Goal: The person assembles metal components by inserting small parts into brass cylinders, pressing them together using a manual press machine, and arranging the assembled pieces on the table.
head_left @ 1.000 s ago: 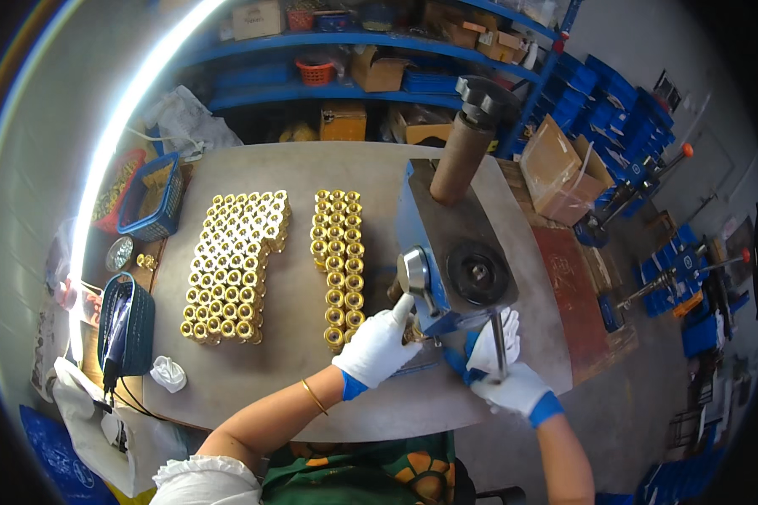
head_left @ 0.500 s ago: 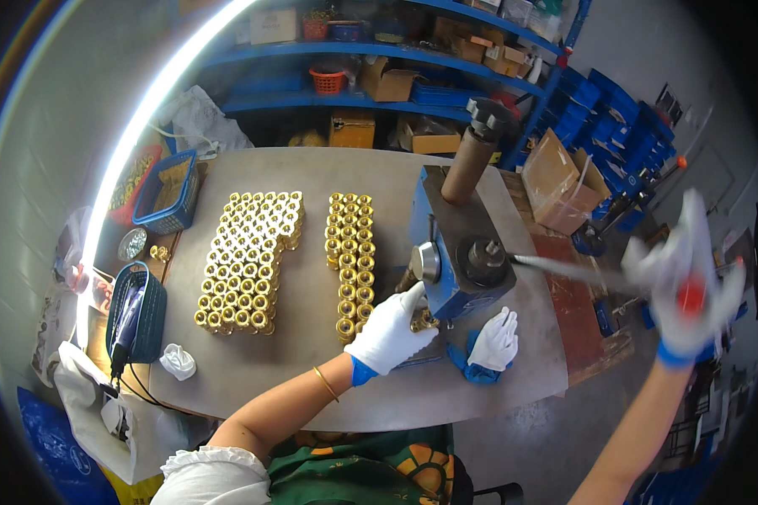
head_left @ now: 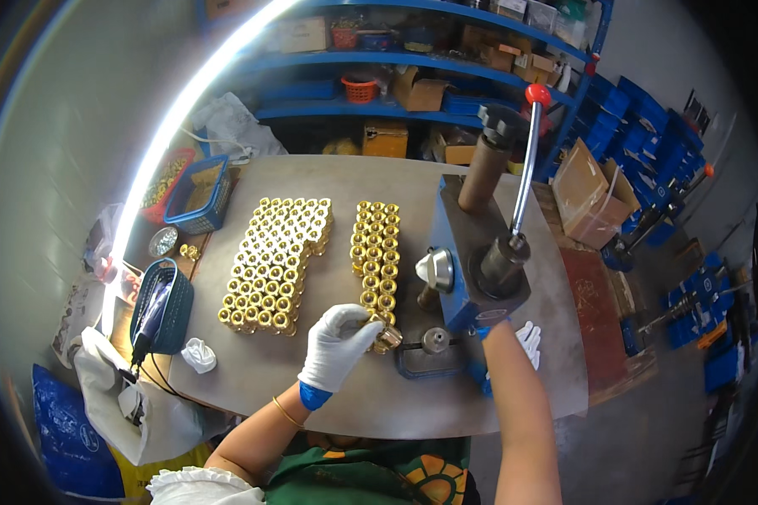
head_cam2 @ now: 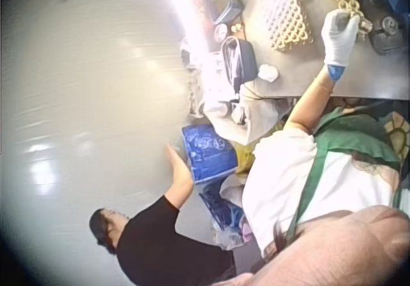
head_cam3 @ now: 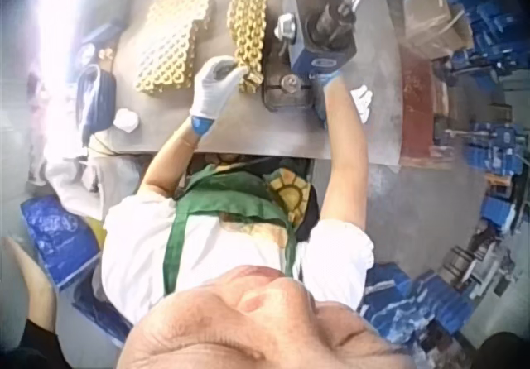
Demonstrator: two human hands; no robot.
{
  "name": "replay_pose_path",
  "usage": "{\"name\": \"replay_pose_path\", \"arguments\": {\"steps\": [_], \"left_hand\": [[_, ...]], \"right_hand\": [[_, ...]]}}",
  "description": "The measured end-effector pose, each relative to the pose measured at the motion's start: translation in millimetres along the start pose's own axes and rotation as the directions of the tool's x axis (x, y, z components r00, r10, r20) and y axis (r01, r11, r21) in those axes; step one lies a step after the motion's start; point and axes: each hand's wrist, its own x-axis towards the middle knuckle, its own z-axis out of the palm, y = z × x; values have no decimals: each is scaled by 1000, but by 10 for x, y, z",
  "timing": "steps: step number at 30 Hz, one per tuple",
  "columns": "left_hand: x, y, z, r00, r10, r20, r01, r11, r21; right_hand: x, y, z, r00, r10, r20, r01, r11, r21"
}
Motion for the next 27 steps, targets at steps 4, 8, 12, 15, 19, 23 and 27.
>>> {"name": "replay_pose_path", "arguments": {"steps": [4, 8, 12, 15, 19, 23, 27], "left_hand": [[-156, -119, -93, 994, -105, -7, 105, 994, -9], [-293, -97, 104, 983, -178, 51, 185, 953, -238], [-356, -53, 156, 952, -280, 121, 304, 905, -297], [-370, -78, 239, 932, -328, 154, 362, 839, -405], [-532, -68, 400, 936, -275, 219, 347, 830, -436], [-571, -17, 418, 925, -254, 281, 363, 808, -464], [-617, -13, 402, 912, -218, 349, 354, 847, -396]], "right_hand": [[-496, 410, 232, 911, -265, 317, 412, 644, -645], [-893, 147, 125, 964, -265, 25, 265, 946, -186], [-1795, -406, 93, 999, -39, -29, 17, 840, -542], [-2206, -663, 333, 958, 151, -244, -237, 895, -378], [-2568, -952, 864, 797, 556, -235, -579, 814, -42], [-2656, -957, 1041, 928, 177, -329, -292, 892, -344], [-2761, -912, 721, 918, 267, -295, -363, 864, -348]]}}
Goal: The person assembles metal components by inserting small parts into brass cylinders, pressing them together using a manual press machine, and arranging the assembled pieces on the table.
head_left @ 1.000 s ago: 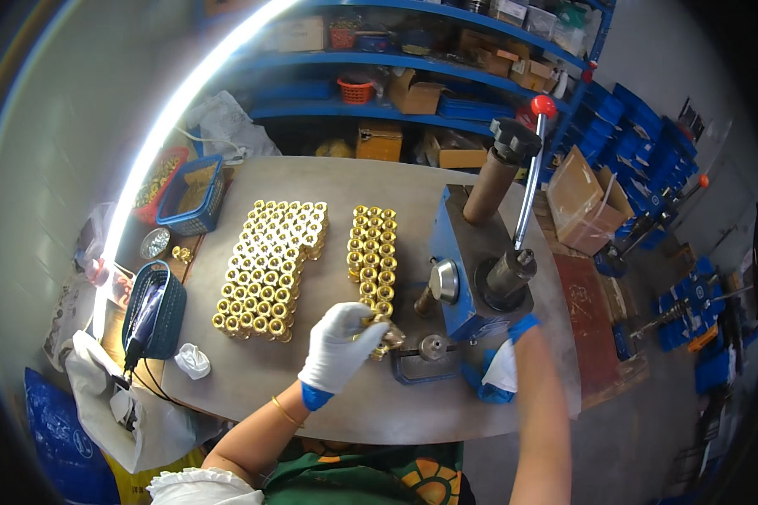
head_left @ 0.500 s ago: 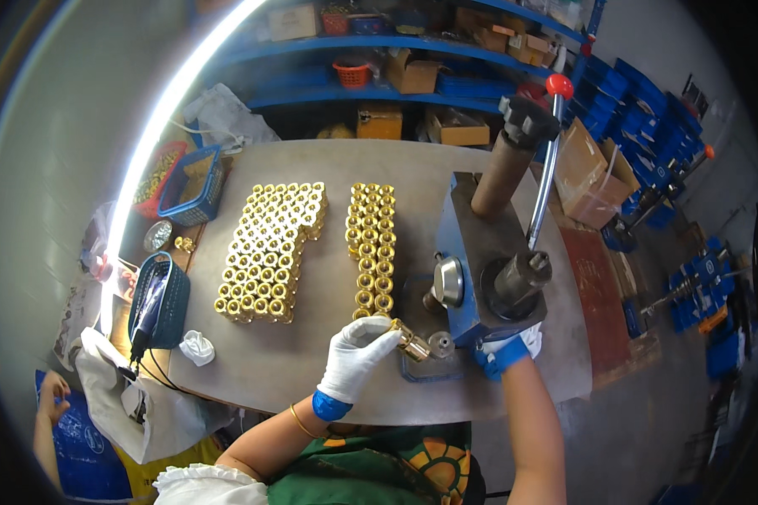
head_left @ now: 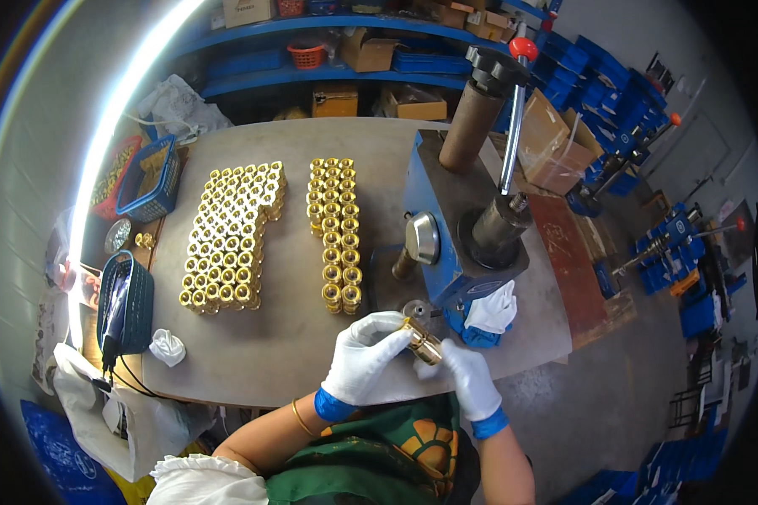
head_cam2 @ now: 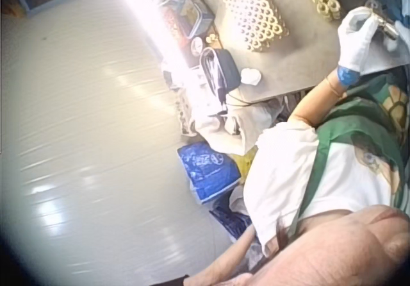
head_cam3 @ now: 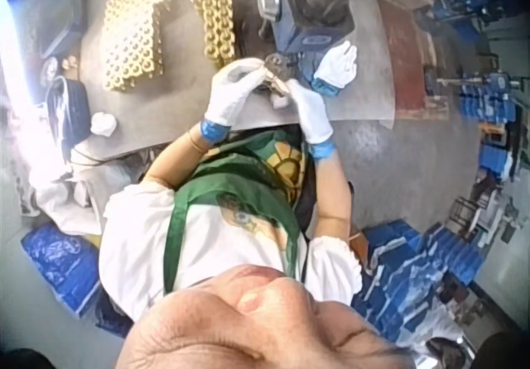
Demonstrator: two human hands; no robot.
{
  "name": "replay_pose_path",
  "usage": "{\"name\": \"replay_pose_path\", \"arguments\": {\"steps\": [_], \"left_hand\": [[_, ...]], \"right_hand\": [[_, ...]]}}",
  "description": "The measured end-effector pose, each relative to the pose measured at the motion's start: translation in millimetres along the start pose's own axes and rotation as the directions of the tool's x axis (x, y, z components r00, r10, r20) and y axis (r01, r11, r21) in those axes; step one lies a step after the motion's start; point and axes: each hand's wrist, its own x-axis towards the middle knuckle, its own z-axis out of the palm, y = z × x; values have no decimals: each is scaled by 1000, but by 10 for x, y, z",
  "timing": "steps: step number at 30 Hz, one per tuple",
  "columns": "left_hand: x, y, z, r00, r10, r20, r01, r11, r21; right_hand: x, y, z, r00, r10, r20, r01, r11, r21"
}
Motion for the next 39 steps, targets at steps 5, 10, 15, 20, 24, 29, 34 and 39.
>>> {"name": "replay_pose_path", "arguments": {"steps": [5, 10, 15, 20, 24, 29, 34, 39], "left_hand": [[27, 104, -42, 937, -300, 176, 280, 951, 130], [-8, 228, -74, 737, -484, 472, 612, 773, -164], [21, -37, -167, 841, -471, 267, 542, 729, -419], [100, 53, -227, 851, -489, 192, 525, 812, -257], [121, 168, -257, 952, -299, 62, 304, 948, -98], [351, 507, -435, 982, 152, 112, -171, 967, 188], [1195, 854, -1267, 832, 549, 77, -228, 212, 950], [1677, 743, -2037, 871, 491, 27, 8, -70, 997]], "right_hand": [[4, -244, -59, 892, -409, 194, 451, 832, -322], [10, -654, -187, 772, -362, 522, 632, 523, -572], [-94, -867, -10, 713, -570, 407, 643, 303, -703], [14, -602, 22, 498, -693, 521, 685, -54, -727], [169, -360, 49, 983, -179, 49, 185, 952, -243], [161, -89, 31, 969, 210, 131, -229, 960, 159], [-70, -32, -179, 988, 113, 101, -126, 984, 126], [-128, 43, -192, 976, 210, 62, -216, 970, 112]]}}
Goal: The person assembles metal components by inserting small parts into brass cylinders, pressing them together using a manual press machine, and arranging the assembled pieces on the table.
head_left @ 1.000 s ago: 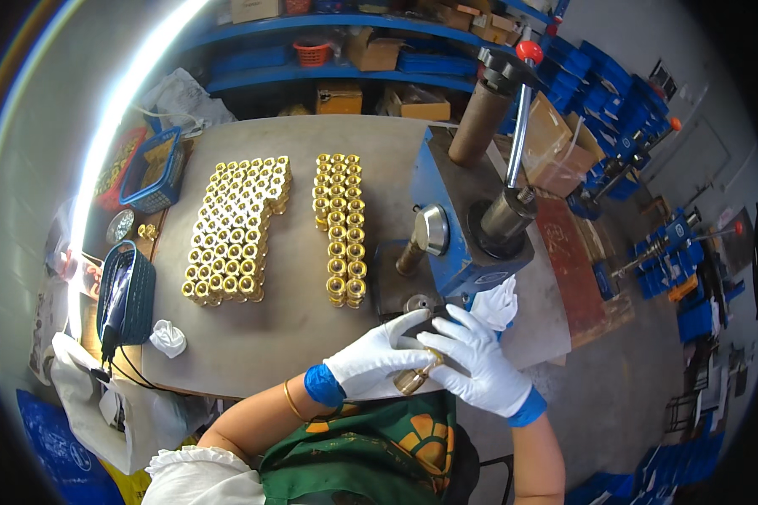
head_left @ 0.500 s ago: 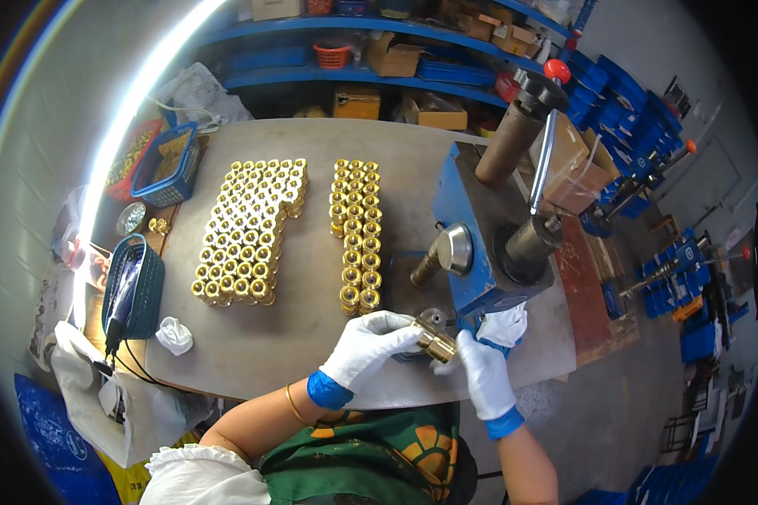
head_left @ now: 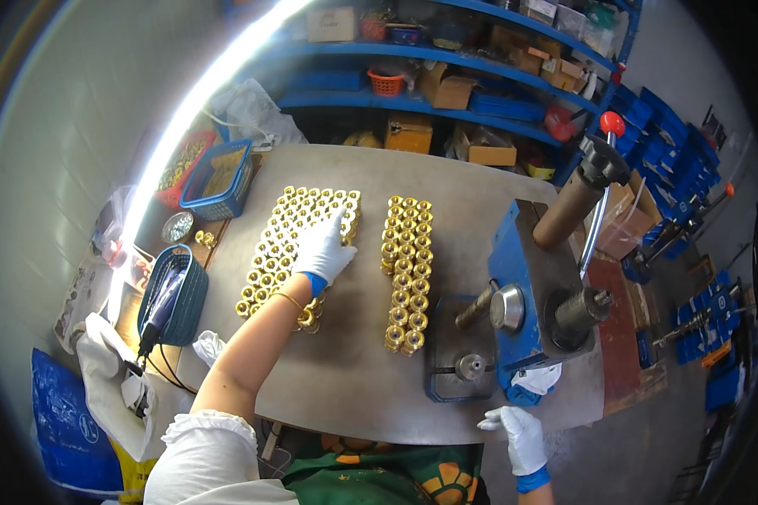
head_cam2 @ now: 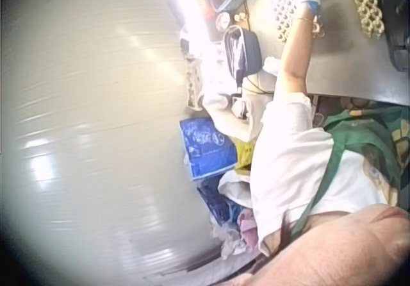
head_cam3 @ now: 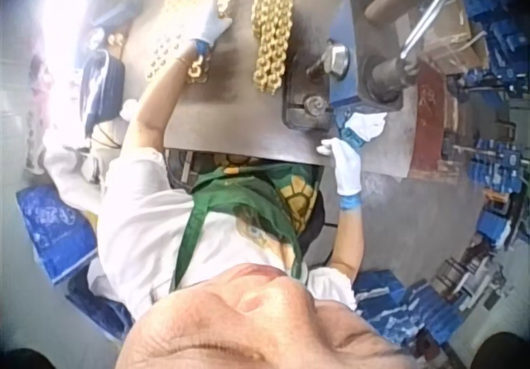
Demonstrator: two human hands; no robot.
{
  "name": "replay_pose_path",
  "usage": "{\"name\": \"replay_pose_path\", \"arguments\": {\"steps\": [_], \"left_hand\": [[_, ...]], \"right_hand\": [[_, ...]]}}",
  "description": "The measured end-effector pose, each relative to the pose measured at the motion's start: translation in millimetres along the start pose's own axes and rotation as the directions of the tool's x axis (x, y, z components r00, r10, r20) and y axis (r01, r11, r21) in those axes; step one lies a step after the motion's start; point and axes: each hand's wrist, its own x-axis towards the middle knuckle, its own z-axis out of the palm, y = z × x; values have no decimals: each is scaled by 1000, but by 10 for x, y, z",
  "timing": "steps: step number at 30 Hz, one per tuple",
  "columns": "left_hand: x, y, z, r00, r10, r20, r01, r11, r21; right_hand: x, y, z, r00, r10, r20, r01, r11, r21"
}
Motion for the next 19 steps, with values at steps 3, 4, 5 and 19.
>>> {"name": "replay_pose_path", "arguments": {"steps": [3, 4, 5, 19], "left_hand": [[46, -13, 38, 997, -34, 76, 29, 997, 68], [51, 2, 42, 990, -68, 121, 57, 995, 86], [32, -22, 80, 999, -3, 44, -1, 996, 92], [-147, 576, 644, 957, -163, 241, 226, 939, -261]], "right_hand": [[0, 70, -52, 1000, 2, -18, -1, 1000, 28], [-3, 78, -63, 999, 3, -33, -2, 998, 57], [5, 73, -55, 1000, 4, -31, -2, 998, 57], [-80, 109, -180, 995, -20, -101, 27, 997, 72]]}}
